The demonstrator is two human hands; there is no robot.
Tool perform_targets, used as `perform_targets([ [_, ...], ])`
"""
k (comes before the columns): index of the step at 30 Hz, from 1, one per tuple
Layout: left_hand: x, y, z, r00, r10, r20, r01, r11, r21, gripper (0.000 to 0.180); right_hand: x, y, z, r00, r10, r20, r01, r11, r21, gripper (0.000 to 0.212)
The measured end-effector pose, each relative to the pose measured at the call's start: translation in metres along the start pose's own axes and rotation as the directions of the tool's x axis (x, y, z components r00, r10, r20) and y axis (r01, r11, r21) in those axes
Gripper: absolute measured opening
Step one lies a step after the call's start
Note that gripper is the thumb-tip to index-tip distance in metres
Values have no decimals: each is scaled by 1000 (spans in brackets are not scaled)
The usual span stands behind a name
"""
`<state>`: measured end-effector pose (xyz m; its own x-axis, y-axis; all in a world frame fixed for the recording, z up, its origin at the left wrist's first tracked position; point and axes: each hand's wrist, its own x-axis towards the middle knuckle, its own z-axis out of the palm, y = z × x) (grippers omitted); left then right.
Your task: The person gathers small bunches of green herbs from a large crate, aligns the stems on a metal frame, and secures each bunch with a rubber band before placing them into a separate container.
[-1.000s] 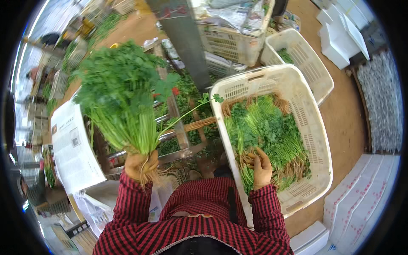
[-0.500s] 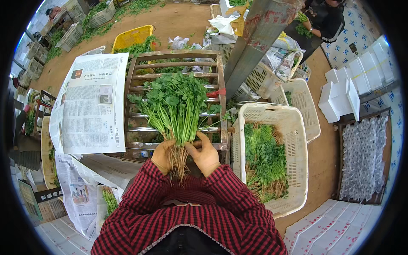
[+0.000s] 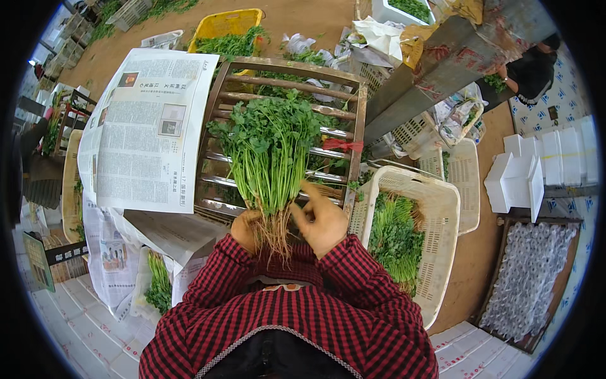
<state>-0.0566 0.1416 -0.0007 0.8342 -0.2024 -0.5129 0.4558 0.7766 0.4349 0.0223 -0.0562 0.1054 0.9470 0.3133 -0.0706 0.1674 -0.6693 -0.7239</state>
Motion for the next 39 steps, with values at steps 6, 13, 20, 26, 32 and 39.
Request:
perform_targets([
  [6, 0, 0, 2, 997, -16, -74, -13, 926, -378, 32, 16, -10, 40, 913, -324, 250, 400, 835, -378, 50],
  [13, 13, 0, 9, 986, -83, -144, 53, 978, -202, 33, -20, -10, 53, 939, -297, 171, 337, 894, -296, 12],
  [20, 6, 9, 10, 983, -148, 108, 161, 978, -130, 42, 2, -57, -71, 929, -89, 359, -240, 593, 769, 40],
  [26, 18, 4, -14, 937, 175, 303, -334, 707, 624, 41, -8, -6, 18, 664, 536, 522, -668, 739, 91, 58],
  [32, 6, -15, -4, 988, 156, 6, -155, 975, 156, 36, -16, -23, 72, 966, 251, -64, -256, 962, -94, 37],
  [39, 3, -15, 0, 1000, 29, -9, -28, 994, 108, 36, 3, -38, 49, 928, 328, 179, -206, 849, -487, 48],
])
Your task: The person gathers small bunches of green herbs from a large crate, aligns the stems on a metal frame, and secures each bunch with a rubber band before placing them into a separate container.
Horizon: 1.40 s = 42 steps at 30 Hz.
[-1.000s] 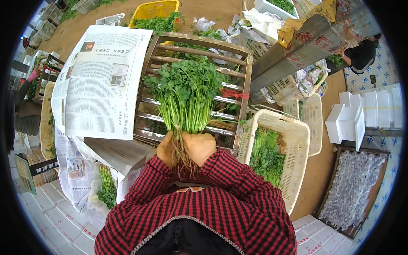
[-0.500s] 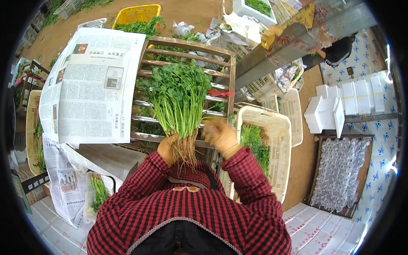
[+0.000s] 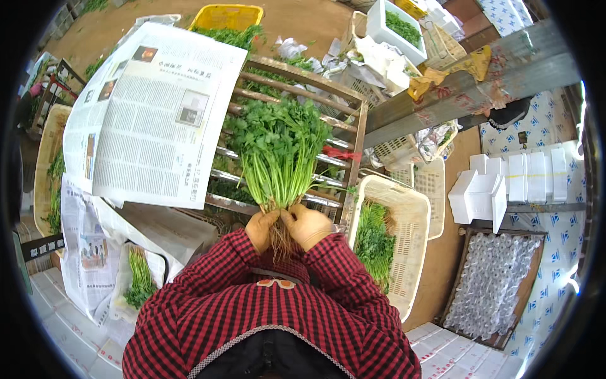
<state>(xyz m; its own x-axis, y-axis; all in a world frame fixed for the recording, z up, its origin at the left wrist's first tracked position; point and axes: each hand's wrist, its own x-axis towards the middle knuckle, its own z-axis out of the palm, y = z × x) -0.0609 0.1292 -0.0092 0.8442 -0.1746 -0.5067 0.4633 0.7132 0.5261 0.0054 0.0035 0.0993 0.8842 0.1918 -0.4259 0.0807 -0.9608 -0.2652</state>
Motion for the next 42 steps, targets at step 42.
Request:
perform_targets([
  [42, -5, 17, 21, 980, 4, -199, -34, 989, -146, 40, 36, -10, -61, 865, -503, -5, 461, 789, 407, 33],
])
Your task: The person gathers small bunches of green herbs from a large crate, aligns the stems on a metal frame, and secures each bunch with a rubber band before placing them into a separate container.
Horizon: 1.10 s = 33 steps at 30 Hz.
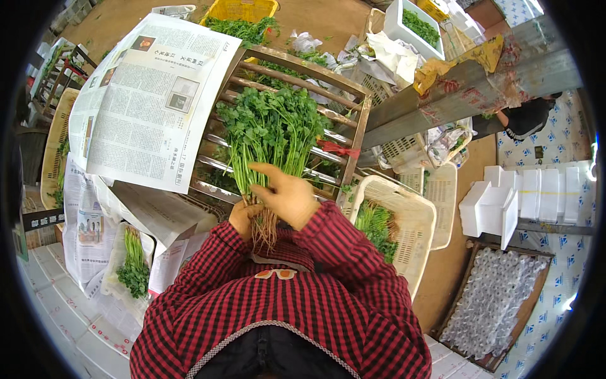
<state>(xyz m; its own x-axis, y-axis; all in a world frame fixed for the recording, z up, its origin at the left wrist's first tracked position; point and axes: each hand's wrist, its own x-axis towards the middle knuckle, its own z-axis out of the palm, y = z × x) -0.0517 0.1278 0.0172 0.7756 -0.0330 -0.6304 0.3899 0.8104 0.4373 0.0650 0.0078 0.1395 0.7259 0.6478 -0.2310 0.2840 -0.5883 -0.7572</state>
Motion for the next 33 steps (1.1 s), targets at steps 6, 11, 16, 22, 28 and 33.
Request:
perform_targets([
  [6, 29, -35, -39, 994, 109, 19, -109, 993, -41, 33, 33, 27, 43, 998, 66, 9, -57, 918, -393, 26],
  [11, -1, -2, 2, 995, 46, 92, -42, 998, -48, 41, -49, 37, -70, 700, -375, 608, -401, 498, 769, 20],
  [16, -3, -2, 7, 989, 10, 149, -8, 1000, -18, 51, -70, 80, -44, 855, 460, 239, -509, 832, 220, 37],
  [22, 5, -15, 42, 981, 181, -75, -143, 923, 357, 25, -36, 79, 19, 852, 476, 219, -523, 745, 414, 53],
  [28, -36, -5, 90, 895, 421, -148, -423, 906, 22, 25, -61, 30, -2, 903, 428, -24, -289, 650, 703, 33],
  [33, -7, -10, 39, 958, 208, -200, -195, 977, 81, 27, -57, 62, 0, 760, 622, 191, -541, 442, 715, 27],
])
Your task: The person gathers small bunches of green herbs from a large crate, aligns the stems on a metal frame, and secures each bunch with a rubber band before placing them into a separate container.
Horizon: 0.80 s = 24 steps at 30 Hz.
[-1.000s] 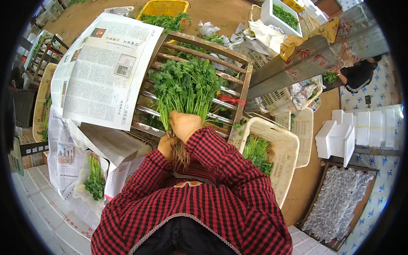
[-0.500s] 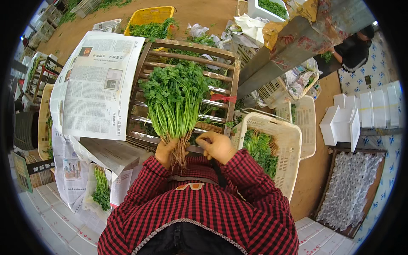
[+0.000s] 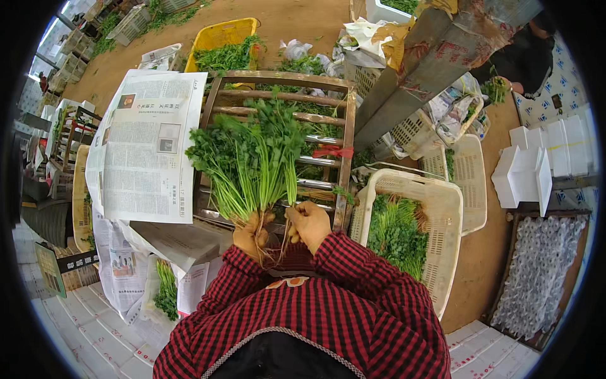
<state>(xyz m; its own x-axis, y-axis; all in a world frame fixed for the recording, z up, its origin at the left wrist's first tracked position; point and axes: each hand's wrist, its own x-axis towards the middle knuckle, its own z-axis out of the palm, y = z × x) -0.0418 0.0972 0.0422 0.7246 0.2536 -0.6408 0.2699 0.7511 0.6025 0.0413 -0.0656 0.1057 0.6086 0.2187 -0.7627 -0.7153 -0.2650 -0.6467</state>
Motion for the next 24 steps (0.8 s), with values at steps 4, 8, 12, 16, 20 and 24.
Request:
perform_targets([
  [4, 2, -6, 5, 999, 34, -30, -35, 999, -10, 36, 9, 0, -2, 995, -99, 5, 99, 995, 13, 30],
  [8, -3, -5, 7, 998, 63, 21, -61, 993, -99, 37, -10, -6, 8, 957, -278, 78, 272, 959, 76, 30],
  [12, 17, -31, -31, 975, 138, 175, -168, 971, 170, 42, 18, -3, 4, 964, -71, 257, 182, 878, -442, 48],
  [16, 12, -21, -15, 994, 34, 102, -46, 992, 113, 56, 18, -10, -7, 683, -725, 89, 567, 450, -690, 34],
  [20, 10, -26, -21, 996, 35, 88, -45, 993, 108, 55, 34, -61, 1, 757, -643, 115, 585, 589, -557, 38],
  [24, 32, -55, -58, 983, 106, 149, -142, 954, 263, 58, 100, -76, 29, 900, -365, 239, 416, 551, -723, 61],
])
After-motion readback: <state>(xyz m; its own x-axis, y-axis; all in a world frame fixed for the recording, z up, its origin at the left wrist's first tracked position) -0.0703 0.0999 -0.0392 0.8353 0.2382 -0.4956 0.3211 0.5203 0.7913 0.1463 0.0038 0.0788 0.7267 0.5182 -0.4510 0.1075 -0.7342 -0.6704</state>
